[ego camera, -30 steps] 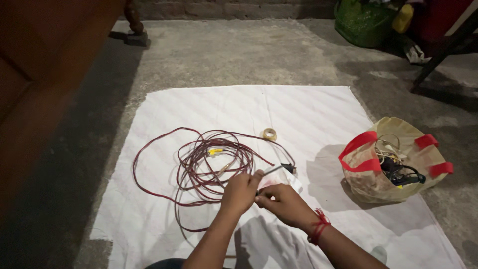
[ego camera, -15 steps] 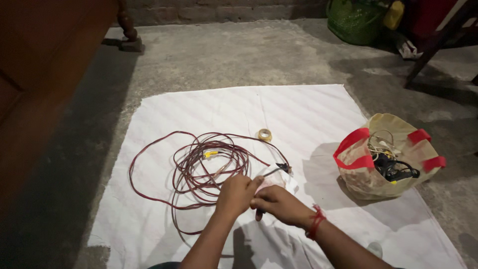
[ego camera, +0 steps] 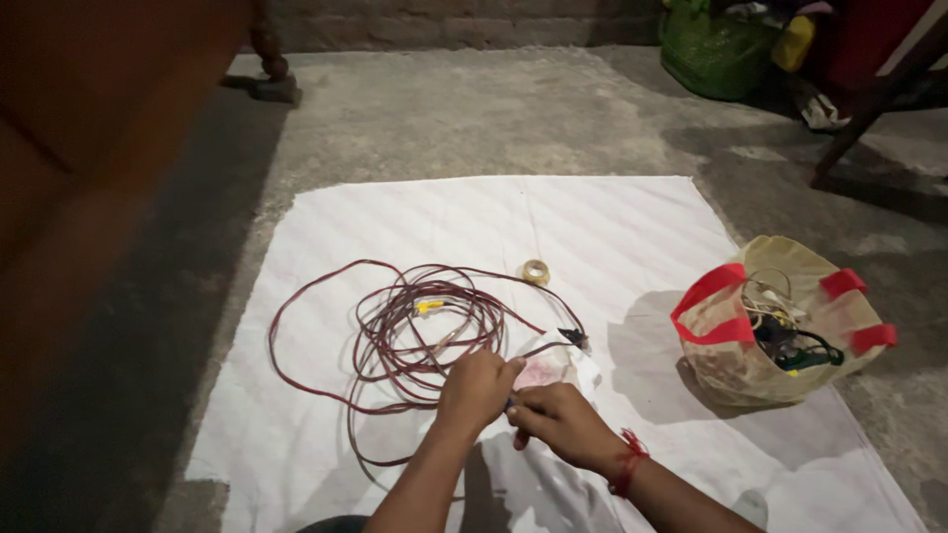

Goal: The person sits on a white sheet on the floor and repairs a damaged electrical cord. They use blue electrical tape to wrap and secure the exposed wires at the break point, ensuring the connection is insulated.

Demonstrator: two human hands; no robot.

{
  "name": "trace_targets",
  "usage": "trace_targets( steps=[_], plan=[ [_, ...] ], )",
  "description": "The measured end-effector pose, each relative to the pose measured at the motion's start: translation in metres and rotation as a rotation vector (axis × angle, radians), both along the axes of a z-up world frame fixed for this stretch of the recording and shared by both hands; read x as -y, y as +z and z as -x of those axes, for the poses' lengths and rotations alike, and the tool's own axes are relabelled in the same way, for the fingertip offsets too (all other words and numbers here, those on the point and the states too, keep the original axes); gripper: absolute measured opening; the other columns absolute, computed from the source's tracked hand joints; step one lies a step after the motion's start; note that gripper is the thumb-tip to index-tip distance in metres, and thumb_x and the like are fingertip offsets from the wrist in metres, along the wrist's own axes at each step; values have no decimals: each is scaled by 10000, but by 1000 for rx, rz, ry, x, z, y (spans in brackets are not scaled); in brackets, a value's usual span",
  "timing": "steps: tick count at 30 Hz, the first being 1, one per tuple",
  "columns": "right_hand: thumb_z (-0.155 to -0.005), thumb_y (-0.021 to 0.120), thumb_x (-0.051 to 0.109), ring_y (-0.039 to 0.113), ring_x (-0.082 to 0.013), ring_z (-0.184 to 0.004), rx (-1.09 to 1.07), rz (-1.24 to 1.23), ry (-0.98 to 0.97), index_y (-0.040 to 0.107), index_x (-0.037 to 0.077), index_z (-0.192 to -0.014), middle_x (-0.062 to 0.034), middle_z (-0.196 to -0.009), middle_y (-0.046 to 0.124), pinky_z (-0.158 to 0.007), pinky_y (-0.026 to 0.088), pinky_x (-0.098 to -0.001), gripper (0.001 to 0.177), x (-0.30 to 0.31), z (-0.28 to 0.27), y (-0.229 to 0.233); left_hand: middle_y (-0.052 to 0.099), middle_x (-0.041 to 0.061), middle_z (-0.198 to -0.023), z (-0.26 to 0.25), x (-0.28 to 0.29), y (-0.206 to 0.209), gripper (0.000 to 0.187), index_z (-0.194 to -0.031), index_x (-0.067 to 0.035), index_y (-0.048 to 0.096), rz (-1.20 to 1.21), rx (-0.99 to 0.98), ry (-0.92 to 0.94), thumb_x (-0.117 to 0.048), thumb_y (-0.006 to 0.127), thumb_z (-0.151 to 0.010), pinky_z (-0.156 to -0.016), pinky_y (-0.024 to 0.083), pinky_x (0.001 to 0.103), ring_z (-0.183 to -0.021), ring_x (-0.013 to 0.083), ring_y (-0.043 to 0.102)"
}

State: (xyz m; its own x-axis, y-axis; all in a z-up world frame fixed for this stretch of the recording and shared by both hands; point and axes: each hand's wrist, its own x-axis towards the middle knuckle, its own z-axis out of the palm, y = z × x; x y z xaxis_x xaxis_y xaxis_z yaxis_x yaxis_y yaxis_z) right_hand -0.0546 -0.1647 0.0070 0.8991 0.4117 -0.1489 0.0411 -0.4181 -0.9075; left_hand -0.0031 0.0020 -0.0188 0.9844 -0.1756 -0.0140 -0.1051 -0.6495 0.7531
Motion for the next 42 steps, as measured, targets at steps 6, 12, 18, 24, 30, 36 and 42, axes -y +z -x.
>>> trace_targets(
  steps=[6, 12, 18, 24, 30, 36, 42],
  plan=[
    [-976, 631, 228, 740, -203, -859, 49, -154, 180, 749, 29, -1012, -155, -948, 757, -804, 581, -344, 234, -13, 14, 23, 697, 236, -828, -27, -34, -42, 523, -798, -9, 745, -179, 60, 72, -489, 602, -949, -764, 562, 502, -821, 411, 703],
    [-948, 680, 221, 651, -210, -1173, 178, -39, 166, 766, 24, -939, -103, -1196, 754, -1003, 492, -372, 215, 29, 4, 9, 714, 215, -821, -17, -18, -9, 493, -844, -49, 769, -108, 147, 67, -519, 639, -912, -716, 536, 531, -776, 424, 684],
    [-906, 726, 204, 628, -183, -882, 122, 74, 113, 711, 8, -918, -63, -892, 653, -814, 511, -332, 197, 47, -9, -19, 692, 178, -694, 16, -7, 40, 432, -818, -32, 625, -54, 276, 43, -453, 696, -882, -615, 527, 504, -670, 390, 683],
    [-851, 769, 188, 696, -195, -913, -109, 15, 41, 765, 23, -974, -80, -926, 713, -833, 549, -319, 206, 49, -14, -81, 621, 165, -602, 14, -16, 27, 486, -740, 11, 669, 99, 78, 43, -433, 668, -937, -548, 485, 437, -557, 316, 626],
    [-849, 726, 193, 719, -226, -947, 57, 316, 106, 792, 49, -1032, -110, -992, 744, -856, 556, -338, 242, 51, -12, -112, 548, 14, -587, 10, -26, 26, 348, -844, -12, 747, 699, -490, -56, -272, 545, -957, -414, 367, 273, -462, 123, 496],
    [-825, 701, 217, 756, -246, -933, -14, 408, 95, 735, 74, -1110, -118, -1011, 764, -850, 582, -351, 321, 46, -10, -85, 628, 1, -728, 10, -36, 38, 303, -1050, -12, 769, 875, -622, -209, -86, 558, -847, -479, 383, 220, -566, 69, 552],
    [-869, 704, 241, 717, -308, -967, 169, 643, 34, 772, 83, -1062, -131, -1036, 754, -886, 552, -388, 259, 37, -14, -39, 642, -1, -747, 12, -38, 50, 441, -1148, -40, 765, 696, -528, -285, -63, 581, -748, -527, 432, 231, -611, 63, 565]
  ],
)
